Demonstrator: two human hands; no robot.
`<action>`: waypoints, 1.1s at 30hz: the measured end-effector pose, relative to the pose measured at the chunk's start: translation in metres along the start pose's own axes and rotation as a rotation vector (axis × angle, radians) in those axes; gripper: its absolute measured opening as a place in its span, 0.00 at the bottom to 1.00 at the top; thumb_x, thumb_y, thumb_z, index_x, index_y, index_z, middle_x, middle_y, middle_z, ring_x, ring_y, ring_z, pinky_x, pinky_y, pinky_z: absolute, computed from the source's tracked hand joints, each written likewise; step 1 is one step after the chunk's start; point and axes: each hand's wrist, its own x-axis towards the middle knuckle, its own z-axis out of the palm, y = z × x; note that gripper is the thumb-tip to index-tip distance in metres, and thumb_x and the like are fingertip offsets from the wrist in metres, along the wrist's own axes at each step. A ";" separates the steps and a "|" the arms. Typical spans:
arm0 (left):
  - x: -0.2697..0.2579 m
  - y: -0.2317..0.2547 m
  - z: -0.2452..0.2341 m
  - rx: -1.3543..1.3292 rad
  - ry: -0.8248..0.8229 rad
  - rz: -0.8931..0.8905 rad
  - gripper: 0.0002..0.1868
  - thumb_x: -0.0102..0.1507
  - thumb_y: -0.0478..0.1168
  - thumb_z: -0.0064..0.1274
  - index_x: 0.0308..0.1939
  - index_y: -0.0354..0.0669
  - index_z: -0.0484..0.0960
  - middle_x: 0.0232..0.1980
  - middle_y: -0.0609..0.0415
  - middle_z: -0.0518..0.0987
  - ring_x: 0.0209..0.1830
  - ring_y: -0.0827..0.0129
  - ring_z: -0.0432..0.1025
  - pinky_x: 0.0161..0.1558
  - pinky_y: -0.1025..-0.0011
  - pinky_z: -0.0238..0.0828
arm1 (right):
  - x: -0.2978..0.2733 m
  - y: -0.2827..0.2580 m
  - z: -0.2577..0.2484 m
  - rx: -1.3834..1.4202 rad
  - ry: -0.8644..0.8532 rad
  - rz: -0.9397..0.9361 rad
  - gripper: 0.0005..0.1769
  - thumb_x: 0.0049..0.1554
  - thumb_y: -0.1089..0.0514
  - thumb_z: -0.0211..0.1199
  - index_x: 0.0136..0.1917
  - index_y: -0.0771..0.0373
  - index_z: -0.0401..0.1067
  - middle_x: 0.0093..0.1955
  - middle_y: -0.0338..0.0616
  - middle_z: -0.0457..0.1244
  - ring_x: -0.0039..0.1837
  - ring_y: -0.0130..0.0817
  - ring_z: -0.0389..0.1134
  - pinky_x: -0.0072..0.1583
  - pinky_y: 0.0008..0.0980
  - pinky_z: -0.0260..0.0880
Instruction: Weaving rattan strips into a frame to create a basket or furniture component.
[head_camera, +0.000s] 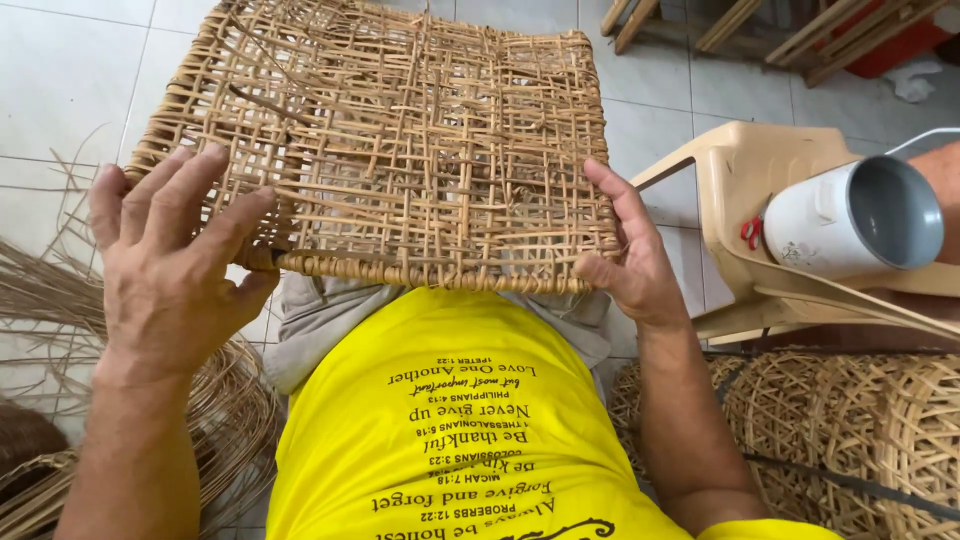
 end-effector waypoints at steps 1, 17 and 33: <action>0.002 0.001 -0.001 -0.006 0.000 -0.002 0.37 0.57 0.39 0.77 0.70 0.50 0.83 0.78 0.34 0.73 0.75 0.33 0.70 0.75 0.26 0.53 | -0.001 0.002 0.000 0.064 -0.030 -0.028 0.57 0.52 0.44 0.72 0.83 0.61 0.44 0.78 0.54 0.53 0.77 0.46 0.59 0.76 0.44 0.65; 0.028 -0.016 -0.019 0.030 0.219 0.072 0.14 0.74 0.39 0.77 0.62 0.46 0.93 0.59 0.44 0.93 0.68 0.45 0.82 0.81 0.36 0.58 | 0.018 -0.017 -0.007 -0.253 0.093 -0.208 0.60 0.37 0.40 0.77 0.74 0.66 0.56 0.73 0.48 0.56 0.75 0.39 0.61 0.76 0.37 0.66; 0.181 -0.071 -0.092 0.246 0.361 0.311 0.11 0.90 0.48 0.65 0.64 0.46 0.93 0.59 0.52 0.93 0.63 0.55 0.87 0.79 0.50 0.70 | 0.133 -0.112 -0.056 -0.099 0.032 -0.630 0.22 0.61 0.55 0.71 0.62 0.67 0.68 0.42 0.45 0.69 0.44 0.30 0.73 0.46 0.26 0.78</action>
